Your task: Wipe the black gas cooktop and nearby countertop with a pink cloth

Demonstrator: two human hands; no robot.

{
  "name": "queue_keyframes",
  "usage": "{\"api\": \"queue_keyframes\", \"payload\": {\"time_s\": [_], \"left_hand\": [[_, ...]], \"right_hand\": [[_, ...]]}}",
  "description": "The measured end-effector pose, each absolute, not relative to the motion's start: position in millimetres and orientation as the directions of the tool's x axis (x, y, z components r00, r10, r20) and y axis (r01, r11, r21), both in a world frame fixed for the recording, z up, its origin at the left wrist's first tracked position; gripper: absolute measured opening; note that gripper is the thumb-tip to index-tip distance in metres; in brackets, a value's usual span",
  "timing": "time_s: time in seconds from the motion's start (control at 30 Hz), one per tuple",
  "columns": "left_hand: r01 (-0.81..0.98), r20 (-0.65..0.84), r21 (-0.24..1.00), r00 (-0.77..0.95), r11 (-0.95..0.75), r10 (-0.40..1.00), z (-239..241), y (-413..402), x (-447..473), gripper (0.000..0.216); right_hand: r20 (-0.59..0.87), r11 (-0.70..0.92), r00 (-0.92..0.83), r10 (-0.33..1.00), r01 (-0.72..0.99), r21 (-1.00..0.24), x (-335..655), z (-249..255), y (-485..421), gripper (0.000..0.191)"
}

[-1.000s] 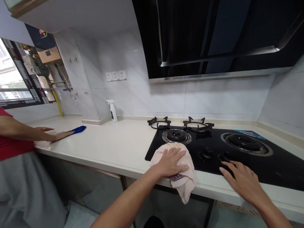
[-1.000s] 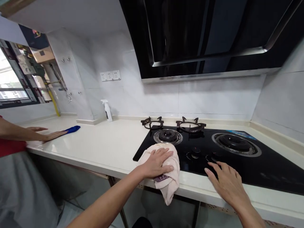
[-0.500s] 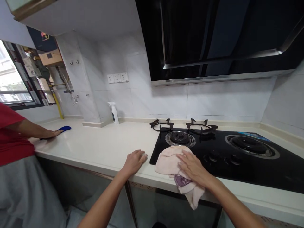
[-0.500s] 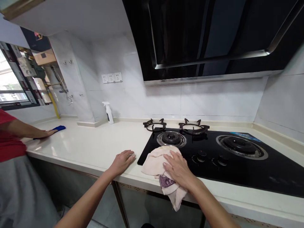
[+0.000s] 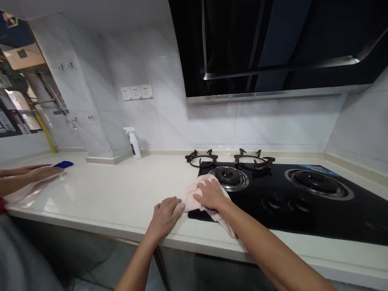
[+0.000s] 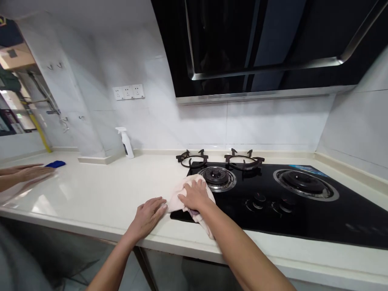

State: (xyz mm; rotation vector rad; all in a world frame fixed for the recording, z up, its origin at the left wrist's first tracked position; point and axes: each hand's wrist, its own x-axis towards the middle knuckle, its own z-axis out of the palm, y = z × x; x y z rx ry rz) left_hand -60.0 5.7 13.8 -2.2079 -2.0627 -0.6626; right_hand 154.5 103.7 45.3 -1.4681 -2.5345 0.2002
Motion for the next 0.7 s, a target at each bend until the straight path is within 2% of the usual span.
{"api": "queue_keyframes", "payload": {"time_s": [0.17,0.3,0.5,0.7], "left_hand": [[0.958,0.342,0.273,-0.006,-0.093,0.94,9,14,-66,0.04],[0.967,0.312,0.242,0.0,-0.079,0.95,9,13,-66,0.042],[0.977,0.286,0.209,-0.012,-0.05,0.958,13,15,-67,0.045],[0.977,0.285,0.204,-0.008,-0.053,0.958,11,19,-71,0.049]], "right_hand": [[0.113,0.508,-0.496,0.861,0.823,-0.254,153,47,129,0.068],[0.126,0.557,-0.545,0.829,0.783,-0.277,179,45,117,0.067],[0.172,0.616,-0.594,0.786,0.735,-0.282,270,45,67,0.06],[0.28,0.606,-0.543,0.792,0.755,-0.251,374,34,10,0.041]]}}
